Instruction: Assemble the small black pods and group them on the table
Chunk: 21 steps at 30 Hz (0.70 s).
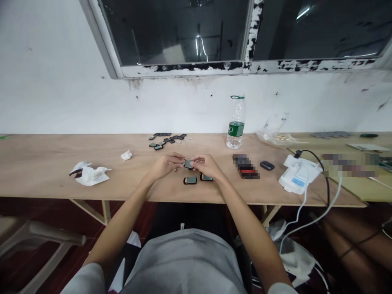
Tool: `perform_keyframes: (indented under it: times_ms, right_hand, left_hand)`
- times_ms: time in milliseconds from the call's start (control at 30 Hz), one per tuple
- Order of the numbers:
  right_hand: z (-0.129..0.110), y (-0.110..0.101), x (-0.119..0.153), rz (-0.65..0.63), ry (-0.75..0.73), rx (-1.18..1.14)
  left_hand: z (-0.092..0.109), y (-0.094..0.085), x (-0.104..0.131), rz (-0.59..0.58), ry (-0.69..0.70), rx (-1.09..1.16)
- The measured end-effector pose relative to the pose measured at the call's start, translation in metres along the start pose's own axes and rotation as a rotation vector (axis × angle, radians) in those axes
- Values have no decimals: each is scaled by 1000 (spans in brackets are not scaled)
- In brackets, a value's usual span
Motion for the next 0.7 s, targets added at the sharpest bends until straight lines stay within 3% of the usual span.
perform_keyframes:
  times_ms: [267,433,600,700]
  right_hand:
    - [3,2,0,-51,-23,35]
    - [5,7,-2,-61,-54,90]
    - [14,9,-6,-4,-73,300]
    - [23,9,-9,20,-57,423]
  left_hand:
    - [-17,10,-2,51,-189,255]
    - [-27,14,-2,47,-226,398]
    - [-35,19,-3,-44,-212,267]
    - [-43,16,-6,-36,-173,119]
Point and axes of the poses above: each hand's wrist, its own x-axis away from the middle knuckle, its own y-axis out of the palm, z = x × y, the point moved 5 cm from there along -x, towards the middle knuckle, and after that the axes turned 6 degrees about x, right-handed, at the moved point
